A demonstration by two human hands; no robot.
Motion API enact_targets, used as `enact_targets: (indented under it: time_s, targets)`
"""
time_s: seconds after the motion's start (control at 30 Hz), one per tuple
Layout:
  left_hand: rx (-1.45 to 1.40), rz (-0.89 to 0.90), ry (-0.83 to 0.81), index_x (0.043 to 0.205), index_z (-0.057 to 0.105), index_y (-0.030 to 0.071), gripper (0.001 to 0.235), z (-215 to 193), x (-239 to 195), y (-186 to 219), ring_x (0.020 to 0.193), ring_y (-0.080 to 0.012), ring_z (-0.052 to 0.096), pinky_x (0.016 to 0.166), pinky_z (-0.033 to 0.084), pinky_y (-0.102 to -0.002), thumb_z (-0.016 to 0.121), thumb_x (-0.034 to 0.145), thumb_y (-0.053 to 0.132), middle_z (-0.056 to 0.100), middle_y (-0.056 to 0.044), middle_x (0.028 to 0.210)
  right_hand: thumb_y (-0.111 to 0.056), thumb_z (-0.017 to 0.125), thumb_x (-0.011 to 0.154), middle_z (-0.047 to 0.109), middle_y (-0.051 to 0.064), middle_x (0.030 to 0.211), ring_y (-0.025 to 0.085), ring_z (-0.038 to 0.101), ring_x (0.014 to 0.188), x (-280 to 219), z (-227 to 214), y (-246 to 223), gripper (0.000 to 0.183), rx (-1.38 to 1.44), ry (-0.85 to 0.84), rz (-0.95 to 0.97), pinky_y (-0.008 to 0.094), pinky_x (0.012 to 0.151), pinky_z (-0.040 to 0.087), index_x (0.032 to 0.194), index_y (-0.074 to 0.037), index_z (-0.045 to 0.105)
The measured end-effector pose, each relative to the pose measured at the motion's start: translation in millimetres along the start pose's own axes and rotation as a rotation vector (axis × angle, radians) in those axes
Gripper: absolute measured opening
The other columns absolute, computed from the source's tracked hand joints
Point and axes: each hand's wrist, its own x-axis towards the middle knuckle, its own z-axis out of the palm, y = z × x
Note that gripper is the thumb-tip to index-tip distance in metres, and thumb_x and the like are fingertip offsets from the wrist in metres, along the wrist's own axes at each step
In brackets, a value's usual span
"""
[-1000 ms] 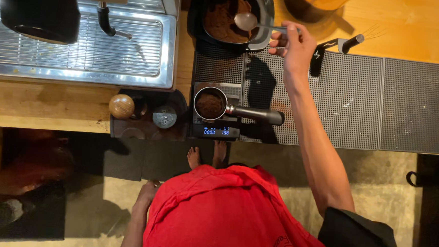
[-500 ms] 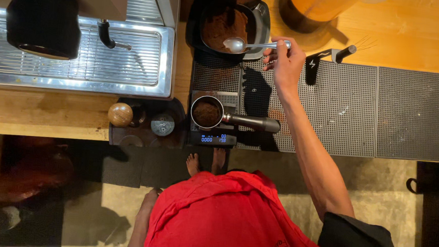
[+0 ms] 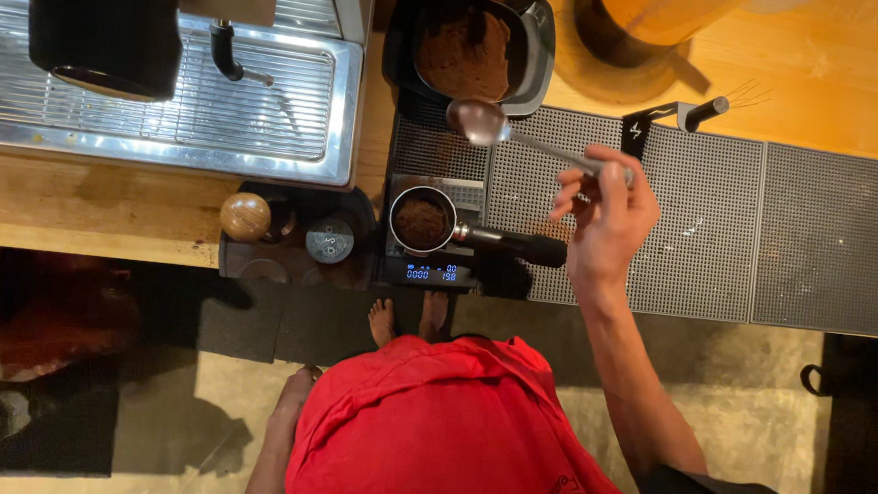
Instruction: The person prepares espresso by tamping coffee grounds in a portafilter, locking it into the machine, and brewing into a cup. They then remove the portafilter, wipe it with a cloth, and repeat the process by scooping fresh grounds from a container onto a scale.
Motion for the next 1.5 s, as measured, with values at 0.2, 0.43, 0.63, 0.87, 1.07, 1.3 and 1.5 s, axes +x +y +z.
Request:
enact_targets:
  time_s: [0.2, 0.43, 0.63, 0.87, 1.07, 1.3, 1.5]
  targets:
    - [0.019, 0.0, -0.02, 0.123, 0.076, 0.0, 0.054, 3.2, -5.8, -11.7, 0.124, -0.0458, 0.066, 0.106, 0.049, -0.059, 0.062, 0.089, 0.04, 0.079, -0.024, 0.117, -0.013, 0.048, 0.108, 0.07, 0.026, 0.075, 0.028, 0.069, 0.049, -49.4, -17.9, 13.4, 0.031, -0.199, -0.261, -0.591, 0.039, 0.048, 0.062, 0.105, 0.013, 0.066]
    - [0.012, 0.004, -0.011, 0.124, 0.078, 0.008, 0.053, -3.3, 0.4, -0.8, 0.125, -0.0458, 0.066, 0.107, 0.05, -0.058, 0.062, 0.091, 0.046, 0.08, -0.022, 0.117, -0.012, 0.055, 0.103, 0.074, 0.023, 0.081, 0.028, 0.071, 0.056, -62.8, -30.8, 18.4, 0.03, -0.307, -0.394, -0.83, 0.038, 0.058, 0.063, 0.103, 0.014, 0.072]
    - [-0.01, -0.02, 0.006, 0.124, 0.08, 0.013, 0.05, 1.6, -3.8, -2.4, 0.126, -0.0423, 0.066, 0.107, 0.051, -0.056, 0.06, 0.091, 0.045, 0.081, -0.019, 0.116, -0.014, 0.05, 0.108, 0.072, 0.025, 0.076, 0.03, 0.071, 0.053, -46.6, -14.3, 17.6, 0.033, -0.21, -0.19, -0.533, 0.039, 0.049, 0.062, 0.106, 0.013, 0.069]
    - [0.006, 0.021, -0.003, 0.116, 0.079, 0.013, 0.045, 15.7, 3.2, 9.7, 0.12, -0.0447, 0.069, 0.104, 0.054, -0.057, 0.07, 0.086, 0.046, 0.083, -0.019, 0.105, -0.015, 0.044, 0.107, 0.073, 0.018, 0.084, 0.017, 0.076, 0.067, 80.7, 9.4, 55.1, 0.028, 0.069, 0.147, 0.211, 0.028, 0.058, 0.068, 0.115, 0.004, 0.062]
    - [-0.028, 0.054, 0.013, 0.12, 0.076, 0.007, 0.046, 21.8, 1.6, 17.0, 0.12, -0.0463, 0.069, 0.103, 0.053, -0.058, 0.066, 0.09, 0.04, 0.08, -0.022, 0.11, -0.029, 0.056, 0.101, 0.073, 0.015, 0.101, 0.018, 0.072, 0.084, 87.8, 18.1, 33.3, 0.047, -0.393, -0.077, 0.344, 0.027, 0.069, 0.064, 0.138, 0.002, 0.055]
    - [-0.124, 0.05, 0.088, 0.124, 0.074, 0.0, 0.047, 19.0, -11.9, 8.3, 0.12, -0.0482, 0.068, 0.102, 0.052, -0.06, 0.061, 0.095, 0.034, 0.078, -0.027, 0.116, -0.032, 0.077, 0.088, 0.075, 0.03, 0.107, 0.048, 0.072, 0.106, 15.1, 18.9, -31.8, 0.046, -1.072, -1.138, 0.289, 0.06, 0.096, 0.059, 0.117, 0.003, 0.069]
    - [-0.242, 0.051, 0.164, 0.127, 0.071, -0.006, 0.047, 16.8, -14.6, -3.8, 0.121, -0.0498, 0.067, 0.101, 0.051, -0.061, 0.056, 0.099, 0.029, 0.076, -0.03, 0.12, -0.032, 0.076, 0.082, 0.07, 0.018, 0.071, 0.041, 0.074, 0.076, -20.7, -7.8, 21.1, 0.03, -1.383, -1.022, 0.018, 0.051, 0.072, 0.059, 0.102, -0.014, 0.064]
